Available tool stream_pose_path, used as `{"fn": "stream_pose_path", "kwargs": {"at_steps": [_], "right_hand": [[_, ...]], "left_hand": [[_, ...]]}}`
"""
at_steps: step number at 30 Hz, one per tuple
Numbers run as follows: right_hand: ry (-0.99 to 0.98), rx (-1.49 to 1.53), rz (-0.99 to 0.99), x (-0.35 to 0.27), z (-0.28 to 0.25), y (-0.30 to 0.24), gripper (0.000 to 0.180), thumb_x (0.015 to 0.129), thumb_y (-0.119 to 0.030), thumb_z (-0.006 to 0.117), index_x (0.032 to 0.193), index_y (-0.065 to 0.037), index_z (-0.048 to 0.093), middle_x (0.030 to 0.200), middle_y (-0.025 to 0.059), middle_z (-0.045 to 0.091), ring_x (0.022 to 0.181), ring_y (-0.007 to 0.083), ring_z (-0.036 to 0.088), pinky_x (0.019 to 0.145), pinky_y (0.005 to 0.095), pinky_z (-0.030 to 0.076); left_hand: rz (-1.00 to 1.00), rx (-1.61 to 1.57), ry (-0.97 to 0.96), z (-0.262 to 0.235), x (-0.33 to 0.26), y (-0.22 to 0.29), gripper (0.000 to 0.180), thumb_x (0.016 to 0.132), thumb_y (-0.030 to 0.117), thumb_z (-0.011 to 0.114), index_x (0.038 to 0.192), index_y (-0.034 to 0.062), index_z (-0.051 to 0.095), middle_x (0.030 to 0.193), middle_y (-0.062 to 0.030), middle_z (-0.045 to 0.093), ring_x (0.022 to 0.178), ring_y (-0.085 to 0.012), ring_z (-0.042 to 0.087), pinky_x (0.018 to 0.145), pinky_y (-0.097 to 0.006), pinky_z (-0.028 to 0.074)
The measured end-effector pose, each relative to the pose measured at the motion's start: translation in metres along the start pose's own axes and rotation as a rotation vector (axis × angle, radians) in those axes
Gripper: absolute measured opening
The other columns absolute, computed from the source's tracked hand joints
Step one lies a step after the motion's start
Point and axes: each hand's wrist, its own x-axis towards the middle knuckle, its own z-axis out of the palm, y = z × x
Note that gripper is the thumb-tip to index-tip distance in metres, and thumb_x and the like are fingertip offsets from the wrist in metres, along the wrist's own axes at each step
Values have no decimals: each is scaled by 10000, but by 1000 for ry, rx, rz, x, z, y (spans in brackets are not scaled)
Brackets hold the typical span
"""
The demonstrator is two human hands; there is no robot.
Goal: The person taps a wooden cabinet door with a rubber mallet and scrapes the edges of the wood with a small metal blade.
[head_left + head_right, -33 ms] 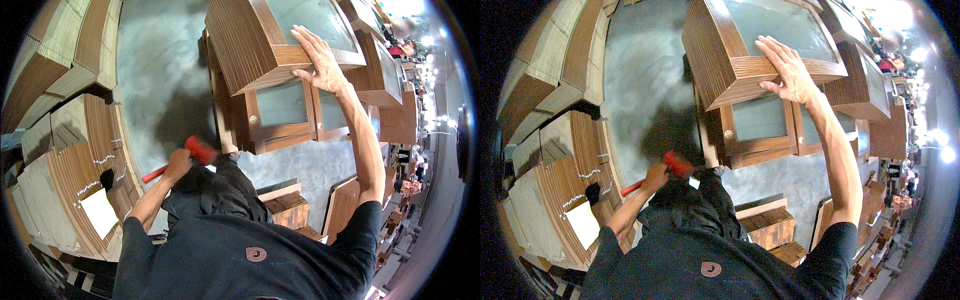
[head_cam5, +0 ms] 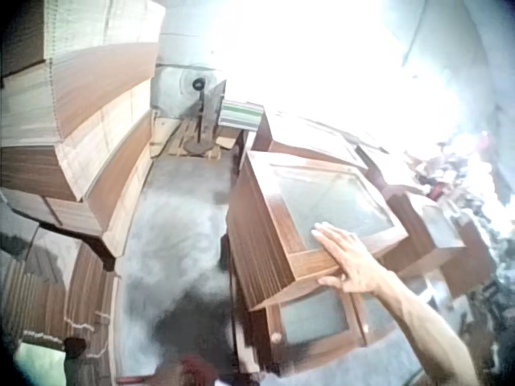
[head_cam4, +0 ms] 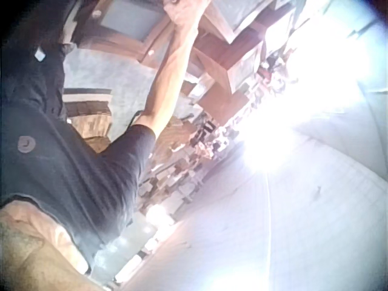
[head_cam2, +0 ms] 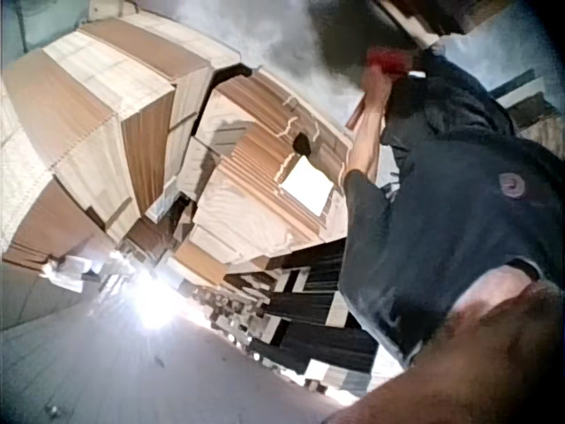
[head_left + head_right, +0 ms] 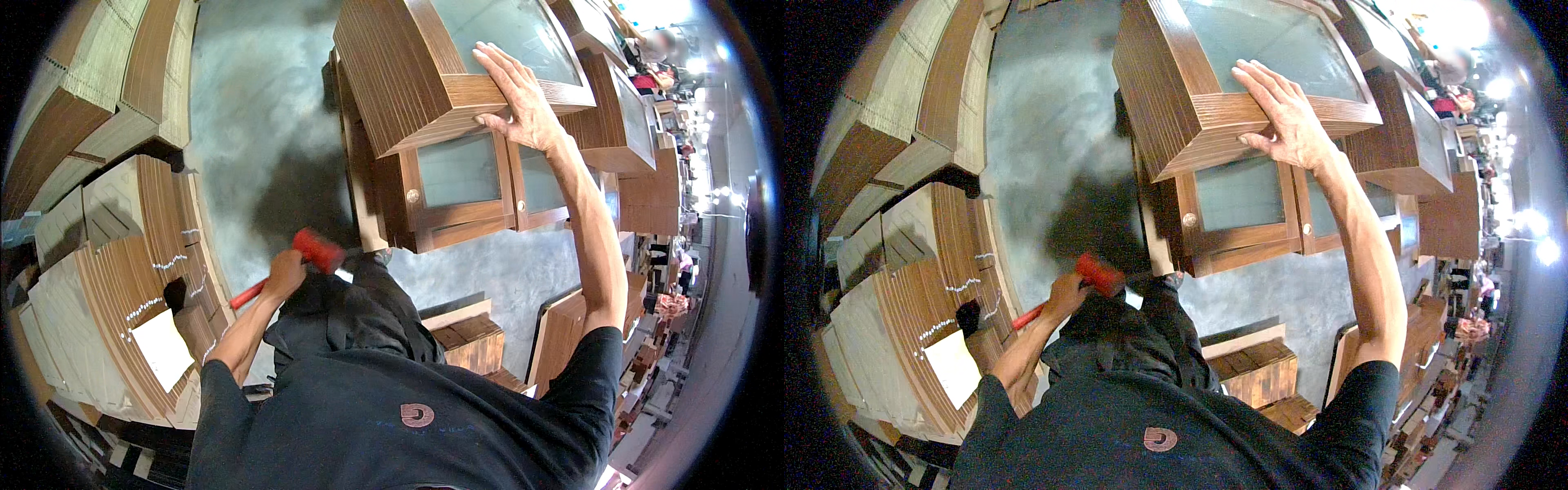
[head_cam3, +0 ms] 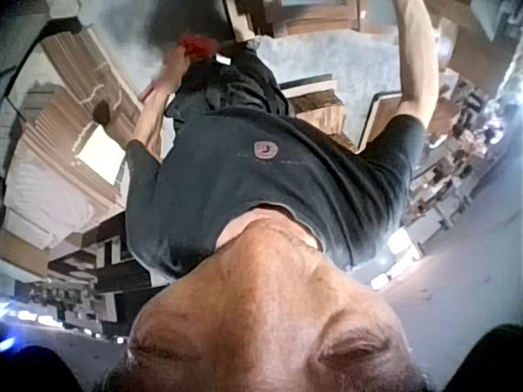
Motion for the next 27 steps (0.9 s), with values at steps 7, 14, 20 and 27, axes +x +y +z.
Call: {"fn": "stream_pose_path", "kwargs": {"at_steps": [7, 14, 20, 27], "right_hand": [[79, -3, 82, -2, 1, -20, 928, 753, -487, 741, 1504, -132, 327, 1533, 113, 356, 1401, 328, 343, 1142, 480, 278], [245, -5, 187, -11, 13, -56, 806, 759, -460, 766, 1416, -101, 469, 1439, 120, 473, 1338, 301, 428, 1103, 460, 315], [325, 36, 233, 12, 18, -75, 786, 753, -457, 775, 1390, -87, 501, 1394, 130, 509, 1311, 307, 448, 1096, 449, 326], [200, 94, 205, -12, 11, -64, 775, 792, -271, 750, 1458, -84, 401, 1458, 148, 432, 1362, 331, 377, 1138, 469, 288]], "left_hand": [[-471, 29, 41, 13, -105, -101, 153, 835, 127, 586, 910, 36, 683, 899, -268, 675, 884, -452, 651, 779, -544, 508], [-702, 4, -29, -19, -162, -78, 192, 819, 183, 604, 965, 81, 677, 889, -236, 695, 865, -420, 672, 721, -484, 505], [-876, -398, 165, 100, -210, -205, 282, 732, 215, 729, 980, 82, 723, 916, -243, 698, 935, -396, 679, 786, -468, 525], [-595, -122, -3, 20, -154, -108, 218, 744, 192, 690, 908, 50, 712, 855, -244, 691, 878, -412, 674, 757, -486, 515]]}}
